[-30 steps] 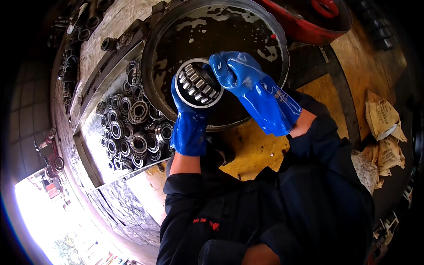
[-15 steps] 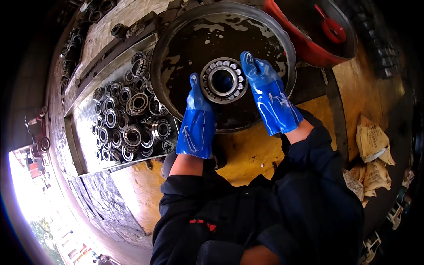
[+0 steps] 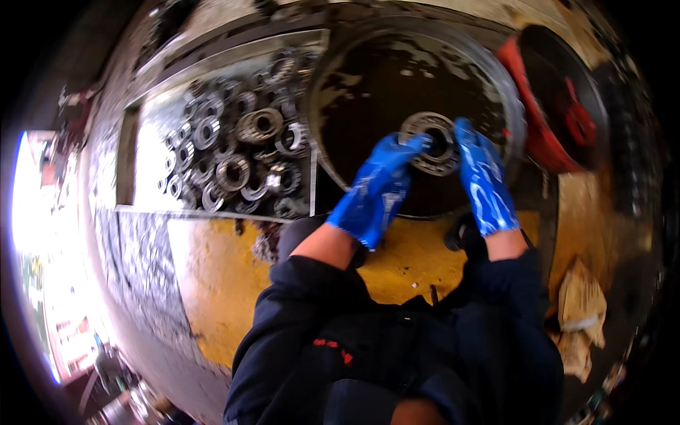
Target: The person repeatedly picks up metal bearings from a tray, dips them into a dark liquid in a metal basin, rubs them with gloved hands, and places them back into the tray. The process is repeated multiple times throughout the clip.
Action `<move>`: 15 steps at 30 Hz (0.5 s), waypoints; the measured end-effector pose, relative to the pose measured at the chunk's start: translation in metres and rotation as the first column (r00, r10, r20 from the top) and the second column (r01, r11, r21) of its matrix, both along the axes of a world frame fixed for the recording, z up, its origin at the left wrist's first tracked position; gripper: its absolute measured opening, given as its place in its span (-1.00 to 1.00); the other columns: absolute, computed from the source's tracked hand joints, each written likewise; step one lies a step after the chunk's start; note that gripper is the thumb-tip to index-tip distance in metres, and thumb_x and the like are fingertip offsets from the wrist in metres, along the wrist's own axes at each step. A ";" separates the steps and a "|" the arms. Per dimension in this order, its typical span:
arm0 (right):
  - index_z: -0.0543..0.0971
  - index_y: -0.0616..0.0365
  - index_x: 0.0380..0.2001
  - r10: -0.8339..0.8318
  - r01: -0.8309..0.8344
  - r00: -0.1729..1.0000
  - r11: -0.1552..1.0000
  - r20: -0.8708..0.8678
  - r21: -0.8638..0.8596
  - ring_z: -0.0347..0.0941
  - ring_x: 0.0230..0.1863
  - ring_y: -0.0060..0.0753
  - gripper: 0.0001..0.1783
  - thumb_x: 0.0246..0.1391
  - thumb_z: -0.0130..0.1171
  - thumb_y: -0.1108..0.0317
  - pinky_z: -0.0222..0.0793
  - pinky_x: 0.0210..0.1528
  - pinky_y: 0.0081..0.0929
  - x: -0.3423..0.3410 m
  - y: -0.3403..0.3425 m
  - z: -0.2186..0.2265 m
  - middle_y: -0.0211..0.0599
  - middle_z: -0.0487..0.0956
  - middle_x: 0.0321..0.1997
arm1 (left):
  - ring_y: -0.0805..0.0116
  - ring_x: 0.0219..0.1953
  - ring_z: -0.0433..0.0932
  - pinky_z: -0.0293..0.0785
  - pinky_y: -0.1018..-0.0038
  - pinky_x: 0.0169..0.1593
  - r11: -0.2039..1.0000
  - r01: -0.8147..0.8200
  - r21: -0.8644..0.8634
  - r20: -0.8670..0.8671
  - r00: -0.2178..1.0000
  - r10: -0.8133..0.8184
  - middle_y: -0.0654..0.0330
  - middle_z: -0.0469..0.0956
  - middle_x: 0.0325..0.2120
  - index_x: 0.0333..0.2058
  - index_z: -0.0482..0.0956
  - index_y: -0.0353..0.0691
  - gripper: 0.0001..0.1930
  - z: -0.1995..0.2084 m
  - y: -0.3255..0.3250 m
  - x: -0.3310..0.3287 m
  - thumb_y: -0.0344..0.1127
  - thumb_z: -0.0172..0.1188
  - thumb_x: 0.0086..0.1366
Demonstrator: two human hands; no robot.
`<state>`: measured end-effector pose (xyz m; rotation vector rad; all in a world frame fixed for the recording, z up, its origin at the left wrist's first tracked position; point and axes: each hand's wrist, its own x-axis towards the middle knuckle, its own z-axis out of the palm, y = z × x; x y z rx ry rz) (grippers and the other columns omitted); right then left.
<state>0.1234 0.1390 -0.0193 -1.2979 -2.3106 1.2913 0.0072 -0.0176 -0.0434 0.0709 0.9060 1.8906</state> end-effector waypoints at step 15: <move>0.56 0.37 0.09 0.041 -0.120 0.985 0.856 -0.166 -0.503 0.54 0.02 -0.32 -0.34 0.29 0.19 -0.09 0.39 0.17 -0.39 -0.015 -0.038 -0.024 -0.10 0.65 -0.01 | 0.25 -0.19 0.70 0.65 0.41 -0.07 0.928 -0.117 -0.353 -0.080 0.992 0.094 0.00 0.68 -0.19 -0.02 0.57 -0.48 -0.60 -0.022 -0.054 -0.009 -0.29 0.36 0.29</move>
